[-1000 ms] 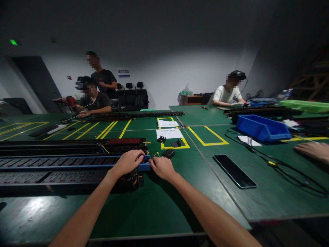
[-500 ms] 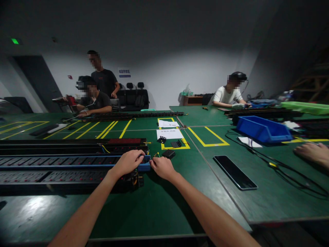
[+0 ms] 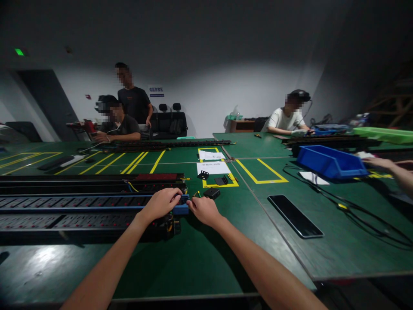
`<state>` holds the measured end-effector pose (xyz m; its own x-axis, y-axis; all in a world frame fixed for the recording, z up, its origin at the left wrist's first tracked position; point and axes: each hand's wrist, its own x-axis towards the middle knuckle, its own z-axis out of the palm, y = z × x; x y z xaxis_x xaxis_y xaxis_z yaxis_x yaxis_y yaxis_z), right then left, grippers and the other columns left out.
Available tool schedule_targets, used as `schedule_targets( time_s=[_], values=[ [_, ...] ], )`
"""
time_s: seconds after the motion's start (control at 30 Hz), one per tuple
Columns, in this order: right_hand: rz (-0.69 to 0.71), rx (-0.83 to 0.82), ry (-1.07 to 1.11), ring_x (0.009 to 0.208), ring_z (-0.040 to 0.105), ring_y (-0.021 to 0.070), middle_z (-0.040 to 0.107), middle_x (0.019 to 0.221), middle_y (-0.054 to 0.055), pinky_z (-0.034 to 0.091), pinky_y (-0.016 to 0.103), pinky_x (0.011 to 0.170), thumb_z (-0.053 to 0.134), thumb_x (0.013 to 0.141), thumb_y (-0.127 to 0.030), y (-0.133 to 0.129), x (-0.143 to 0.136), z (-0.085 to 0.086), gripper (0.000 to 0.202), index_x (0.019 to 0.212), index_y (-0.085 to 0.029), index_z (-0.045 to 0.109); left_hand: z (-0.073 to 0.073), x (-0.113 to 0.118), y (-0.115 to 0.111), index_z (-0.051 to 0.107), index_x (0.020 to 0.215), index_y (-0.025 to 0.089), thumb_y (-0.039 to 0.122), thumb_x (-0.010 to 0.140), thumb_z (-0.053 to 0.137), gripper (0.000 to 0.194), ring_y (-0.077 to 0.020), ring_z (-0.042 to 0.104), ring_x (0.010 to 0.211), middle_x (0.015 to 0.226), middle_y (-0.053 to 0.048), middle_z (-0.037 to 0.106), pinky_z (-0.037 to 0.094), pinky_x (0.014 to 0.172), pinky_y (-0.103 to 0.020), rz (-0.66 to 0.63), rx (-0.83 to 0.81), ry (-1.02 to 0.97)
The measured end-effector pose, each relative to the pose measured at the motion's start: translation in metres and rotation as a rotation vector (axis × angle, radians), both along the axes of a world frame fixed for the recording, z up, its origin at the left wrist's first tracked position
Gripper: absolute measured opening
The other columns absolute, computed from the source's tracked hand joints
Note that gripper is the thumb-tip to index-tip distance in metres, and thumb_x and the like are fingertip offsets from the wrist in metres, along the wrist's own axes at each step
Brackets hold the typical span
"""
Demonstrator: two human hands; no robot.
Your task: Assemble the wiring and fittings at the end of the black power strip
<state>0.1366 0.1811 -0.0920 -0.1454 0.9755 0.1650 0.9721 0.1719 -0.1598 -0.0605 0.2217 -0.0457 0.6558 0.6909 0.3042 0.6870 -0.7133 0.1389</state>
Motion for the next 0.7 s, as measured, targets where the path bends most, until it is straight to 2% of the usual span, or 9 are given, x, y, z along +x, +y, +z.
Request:
schedule_targets(
  time_s=[0.13,0.7],
  values=[
    [-0.006,0.010,-0.016,0.081,0.071,0.0217,0.075,0.089,0.010,0.041,0.026,0.068,0.038,0.102,-0.043,0.0001,-0.0011,-0.0011,0.041,0.093,-0.020,0.070,-0.0004,0.0005,0.0007,0.064,0.105,0.022,0.025,0.098,0.041,0.024,-0.0214,0.066,0.094,0.099,-0.005,0.071,0.049,0.083,-0.032,-0.005,0.007,0.004],
    [0.007,0.013,0.007,0.080,0.070,0.0210,0.075,0.089,0.010,0.040,0.026,0.067,0.037,0.103,-0.043,-0.0002,0.0003,-0.0016,0.042,0.092,-0.020,0.070,-0.0023,0.0000,0.0015,0.064,0.105,0.022,0.025,0.098,0.041,0.024,-0.0219,0.067,0.095,0.100,-0.006,0.072,0.049,0.084,-0.032,-0.001,0.015,0.011]
  ],
)
